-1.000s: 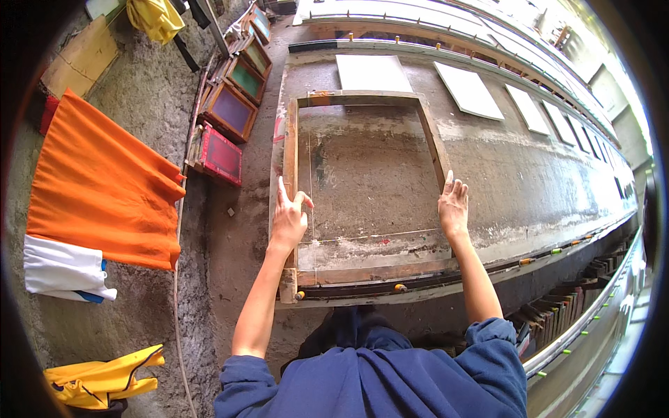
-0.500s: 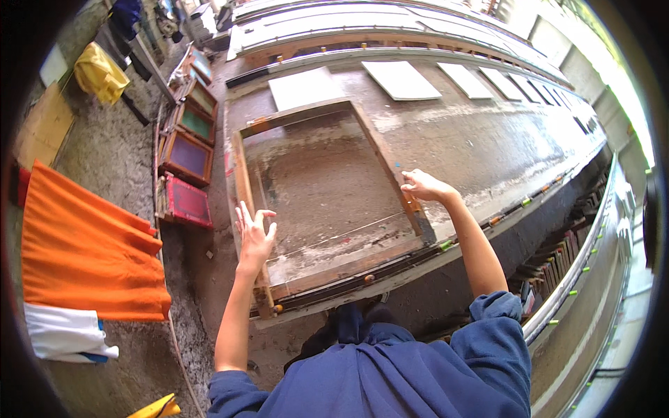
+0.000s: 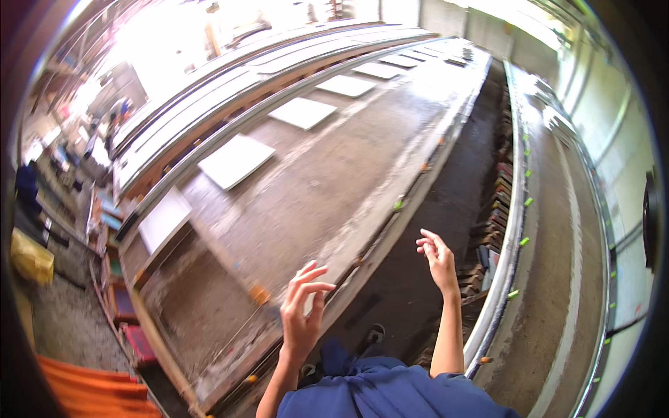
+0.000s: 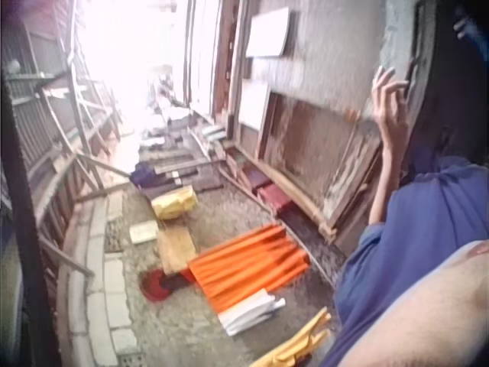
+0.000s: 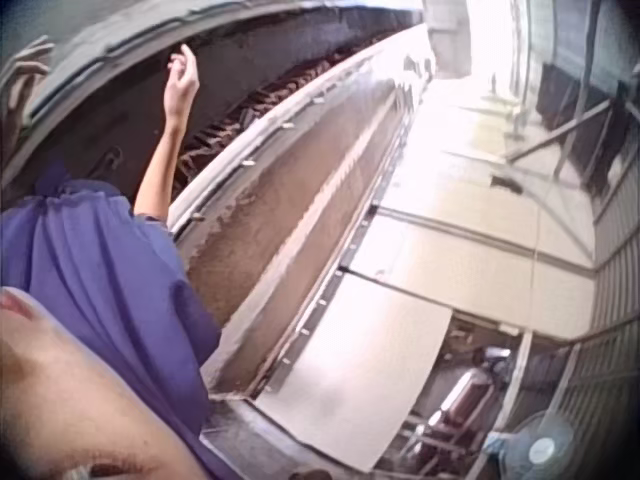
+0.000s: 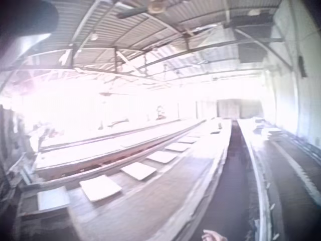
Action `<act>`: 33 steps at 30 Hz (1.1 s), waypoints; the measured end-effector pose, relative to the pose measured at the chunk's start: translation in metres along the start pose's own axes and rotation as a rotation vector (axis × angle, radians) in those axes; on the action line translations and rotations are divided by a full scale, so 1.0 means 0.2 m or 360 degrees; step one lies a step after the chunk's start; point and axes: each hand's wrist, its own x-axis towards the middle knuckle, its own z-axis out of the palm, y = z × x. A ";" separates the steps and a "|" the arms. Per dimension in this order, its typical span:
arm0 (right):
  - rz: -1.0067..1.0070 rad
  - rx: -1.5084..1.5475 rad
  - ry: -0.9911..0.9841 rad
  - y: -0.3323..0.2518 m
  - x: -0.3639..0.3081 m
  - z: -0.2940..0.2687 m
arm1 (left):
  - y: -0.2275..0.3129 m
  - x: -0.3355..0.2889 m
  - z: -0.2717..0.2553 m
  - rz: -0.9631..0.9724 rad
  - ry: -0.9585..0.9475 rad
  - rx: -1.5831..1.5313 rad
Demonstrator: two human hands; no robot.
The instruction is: The person repeatedly picks up white rectangular panels from a stack and places them into a wooden frame on a conveyor belt. The person smooths the surface of each panel with their hands before moving the frame along the belt to the next position.
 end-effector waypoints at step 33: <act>-0.0578 -0.0475 0.0149 0.70 1.75 -0.68 | -0.44 1.46 2.01 0.0101 -0.0333 0.0494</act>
